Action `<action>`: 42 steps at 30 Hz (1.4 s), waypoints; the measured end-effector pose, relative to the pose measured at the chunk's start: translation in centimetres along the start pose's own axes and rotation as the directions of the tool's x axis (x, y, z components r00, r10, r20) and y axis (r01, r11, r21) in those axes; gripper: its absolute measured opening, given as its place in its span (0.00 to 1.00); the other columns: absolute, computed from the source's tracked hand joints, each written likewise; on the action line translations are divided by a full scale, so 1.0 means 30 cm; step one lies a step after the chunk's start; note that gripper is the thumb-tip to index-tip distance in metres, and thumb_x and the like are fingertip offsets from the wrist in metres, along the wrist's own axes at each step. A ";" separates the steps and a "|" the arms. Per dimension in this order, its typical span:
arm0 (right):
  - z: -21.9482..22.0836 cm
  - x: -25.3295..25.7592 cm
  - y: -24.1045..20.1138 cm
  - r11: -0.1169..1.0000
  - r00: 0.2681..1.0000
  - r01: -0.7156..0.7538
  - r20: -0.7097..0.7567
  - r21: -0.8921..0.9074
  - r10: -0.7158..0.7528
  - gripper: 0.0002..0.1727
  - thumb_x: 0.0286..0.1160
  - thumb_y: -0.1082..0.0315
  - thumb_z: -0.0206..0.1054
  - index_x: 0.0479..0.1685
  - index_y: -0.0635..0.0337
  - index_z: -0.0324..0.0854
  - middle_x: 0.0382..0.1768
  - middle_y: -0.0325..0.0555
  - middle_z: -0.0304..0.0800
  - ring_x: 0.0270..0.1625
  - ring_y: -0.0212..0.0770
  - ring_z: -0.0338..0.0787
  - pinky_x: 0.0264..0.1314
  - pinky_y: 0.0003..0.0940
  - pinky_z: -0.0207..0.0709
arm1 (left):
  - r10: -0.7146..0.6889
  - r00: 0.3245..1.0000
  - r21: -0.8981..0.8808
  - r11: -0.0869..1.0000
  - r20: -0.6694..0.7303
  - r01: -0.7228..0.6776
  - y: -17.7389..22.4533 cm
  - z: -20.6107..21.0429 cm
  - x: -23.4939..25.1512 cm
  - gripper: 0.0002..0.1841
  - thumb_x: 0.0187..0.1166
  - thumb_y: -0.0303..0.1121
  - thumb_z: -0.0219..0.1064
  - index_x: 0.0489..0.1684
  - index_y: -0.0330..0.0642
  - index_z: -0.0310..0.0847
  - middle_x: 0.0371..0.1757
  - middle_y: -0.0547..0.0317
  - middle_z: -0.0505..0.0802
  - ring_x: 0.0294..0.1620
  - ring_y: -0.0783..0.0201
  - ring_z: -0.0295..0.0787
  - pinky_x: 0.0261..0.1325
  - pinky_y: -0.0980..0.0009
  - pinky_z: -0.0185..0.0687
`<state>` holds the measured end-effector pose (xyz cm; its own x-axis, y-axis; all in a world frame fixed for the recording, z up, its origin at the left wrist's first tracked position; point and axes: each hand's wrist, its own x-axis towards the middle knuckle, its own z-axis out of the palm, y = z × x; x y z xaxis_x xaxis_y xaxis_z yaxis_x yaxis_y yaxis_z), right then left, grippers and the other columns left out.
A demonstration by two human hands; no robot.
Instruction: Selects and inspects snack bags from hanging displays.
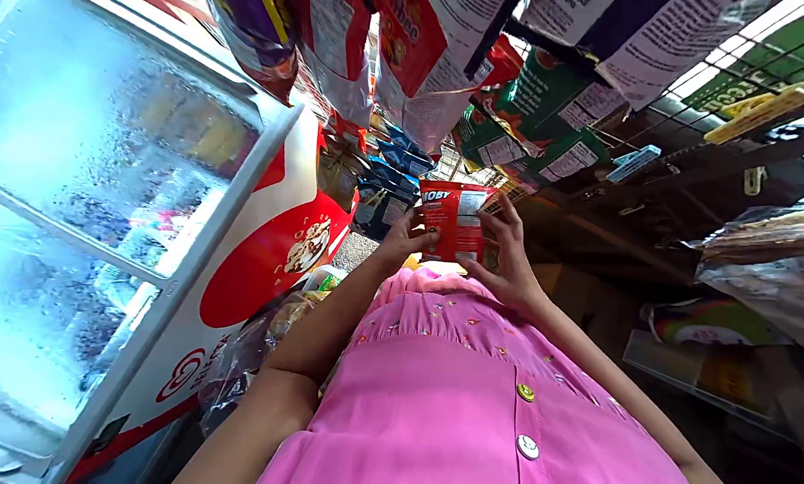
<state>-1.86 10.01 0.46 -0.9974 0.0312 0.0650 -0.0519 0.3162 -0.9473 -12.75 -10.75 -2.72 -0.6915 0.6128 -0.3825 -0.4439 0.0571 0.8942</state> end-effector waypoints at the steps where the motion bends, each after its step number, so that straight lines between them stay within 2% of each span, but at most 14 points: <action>1: -0.002 0.008 0.014 0.995 0.997 -0.074 -0.008 0.070 0.075 0.47 0.66 0.57 0.79 0.87 0.62 0.60 0.94 0.61 0.38 0.86 0.48 0.70 0.71 0.41 0.85 | 0.012 1.000 -0.012 1.000 -0.021 -0.013 -0.007 -0.018 0.001 0.38 0.71 0.26 0.70 0.83 0.32 0.56 0.65 0.48 0.86 0.56 0.63 0.89 0.59 0.63 0.89; 2: 0.000 0.016 0.026 0.978 0.986 -0.166 0.004 0.125 0.167 0.50 0.68 0.58 0.78 0.91 0.60 0.53 0.94 0.58 0.41 0.83 0.47 0.74 0.67 0.42 0.87 | 0.015 0.999 -0.029 0.999 -0.033 -0.016 -0.013 -0.033 0.000 0.38 0.70 0.25 0.71 0.84 0.33 0.56 0.65 0.50 0.86 0.57 0.64 0.89 0.60 0.64 0.88; 4: 0.017 0.041 0.034 0.904 0.932 -0.362 0.092 0.228 0.350 0.49 0.74 0.62 0.75 0.93 0.56 0.49 0.88 0.54 0.62 0.75 0.45 0.84 0.66 0.43 0.87 | 0.029 0.999 -0.071 0.997 -0.020 -0.030 -0.028 -0.057 -0.002 0.41 0.69 0.25 0.71 0.85 0.33 0.53 0.66 0.52 0.85 0.59 0.65 0.89 0.63 0.64 0.87; 6: 0.053 0.071 0.045 0.847 0.894 -0.447 0.180 0.288 0.410 0.40 0.79 0.67 0.71 0.90 0.59 0.55 0.74 0.54 0.79 0.63 0.43 0.90 0.64 0.41 0.87 | 0.047 0.999 -0.109 0.993 0.002 -0.046 -0.043 -0.076 0.000 0.44 0.67 0.27 0.72 0.86 0.34 0.49 0.67 0.54 0.86 0.60 0.67 0.89 0.65 0.65 0.87; 9: 0.100 0.105 0.061 0.850 0.898 -0.425 0.259 0.310 0.355 0.31 0.80 0.72 0.69 0.83 0.63 0.65 0.66 0.49 0.86 0.54 0.36 0.93 0.59 0.35 0.89 | 0.003 0.991 -0.147 0.989 -0.133 -0.022 -0.013 -0.078 -0.002 0.36 0.70 0.29 0.71 0.80 0.37 0.57 0.55 0.61 0.89 0.51 0.70 0.90 0.57 0.69 0.88; 11: 0.117 0.125 0.075 0.846 0.892 -0.430 0.294 0.314 0.344 0.29 0.80 0.71 0.69 0.80 0.63 0.67 0.64 0.48 0.88 0.53 0.35 0.93 0.59 0.34 0.89 | -0.014 0.977 -0.186 0.982 -0.212 -0.026 0.016 -0.099 0.014 0.23 0.78 0.25 0.67 0.72 0.35 0.67 0.51 0.59 0.91 0.49 0.68 0.92 0.57 0.66 0.90; 13: 0.127 0.144 0.095 0.820 0.879 -0.462 0.297 0.337 0.373 0.28 0.79 0.73 0.70 0.78 0.63 0.69 0.61 0.47 0.89 0.53 0.34 0.93 0.60 0.34 0.88 | -0.025 0.973 -0.192 0.981 -0.228 -0.020 0.030 -0.132 0.036 0.19 0.80 0.22 0.65 0.68 0.35 0.70 0.51 0.57 0.92 0.49 0.67 0.92 0.57 0.65 0.91; 15: 0.138 0.166 0.118 0.782 0.865 -0.499 0.266 0.373 0.425 0.26 0.79 0.73 0.69 0.76 0.64 0.70 0.57 0.47 0.90 0.53 0.33 0.93 0.60 0.33 0.88 | 0.021 0.969 -0.078 0.996 -0.248 -0.042 0.048 -0.167 0.075 0.23 0.81 0.23 0.63 0.76 0.35 0.69 0.59 0.52 0.90 0.54 0.66 0.90 0.60 0.66 0.88; 18: 0.153 0.200 0.164 0.749 0.835 -0.548 0.202 0.373 0.511 0.27 0.81 0.68 0.70 0.77 0.64 0.70 0.59 0.49 0.89 0.55 0.36 0.92 0.61 0.36 0.87 | 0.156 0.937 0.229 0.970 -0.313 -0.084 0.106 -0.224 0.178 0.29 0.84 0.34 0.62 0.83 0.31 0.64 0.76 0.39 0.81 0.75 0.54 0.80 0.78 0.57 0.75; 22: 0.168 0.274 0.201 0.711 0.795 -0.602 0.199 0.364 0.572 0.25 0.84 0.66 0.67 0.76 0.64 0.70 0.61 0.52 0.86 0.56 0.40 0.90 0.61 0.39 0.86 | 0.071 0.925 0.153 0.988 -0.374 -0.014 0.234 -0.215 0.294 0.35 0.88 0.43 0.57 0.90 0.34 0.53 0.81 0.40 0.78 0.84 0.52 0.71 0.85 0.52 0.63; 29: 0.196 0.400 0.252 0.716 0.811 -0.561 0.106 0.416 0.575 0.19 0.85 0.68 0.64 0.70 0.67 0.74 0.56 0.49 0.88 0.55 0.35 0.89 0.60 0.34 0.84 | -0.015 0.923 -0.056 0.998 -0.383 -0.007 0.265 -0.137 0.289 0.33 0.89 0.44 0.52 0.91 0.42 0.53 0.73 0.42 0.85 0.69 0.57 0.82 0.70 0.59 0.76; 34: 0.233 0.481 0.273 0.700 0.810 -0.558 0.111 0.447 0.575 0.19 0.86 0.67 0.63 0.71 0.62 0.72 0.56 0.45 0.88 0.56 0.33 0.87 0.59 0.35 0.82 | -0.004 0.941 -0.117 0.992 -0.337 -0.038 0.264 -0.111 0.255 0.33 0.89 0.42 0.53 0.94 0.47 0.48 0.64 0.48 0.87 0.46 0.66 0.85 0.45 0.70 0.78; 38: 0.265 0.565 0.274 0.744 0.850 -0.470 0.019 0.475 0.526 0.15 0.83 0.70 0.64 0.65 0.63 0.73 0.48 0.41 0.88 0.46 0.29 0.87 0.45 0.29 0.82 | 0.010 0.953 -0.155 0.986 -0.304 -0.060 0.275 -0.102 0.252 0.34 0.88 0.38 0.51 0.95 0.48 0.44 0.67 0.46 0.85 0.44 0.65 0.87 0.43 0.70 0.81; 42: 0.311 0.617 0.305 0.754 0.884 -0.398 -0.001 0.523 0.468 0.17 0.81 0.75 0.64 0.66 0.66 0.72 0.48 0.43 0.88 0.48 0.32 0.90 0.53 0.33 0.87 | 0.000 0.953 -0.185 0.981 -0.302 -0.059 0.282 -0.093 0.251 0.33 0.89 0.36 0.51 0.95 0.48 0.44 0.59 0.48 0.87 0.41 0.67 0.87 0.42 0.72 0.82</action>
<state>-21.27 4.64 -9.94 -0.9058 0.1766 -0.3852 0.3318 -0.2702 -0.9038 -23.30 -7.84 1.31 -0.8315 0.3460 -0.4346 -0.5001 -0.1258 0.8568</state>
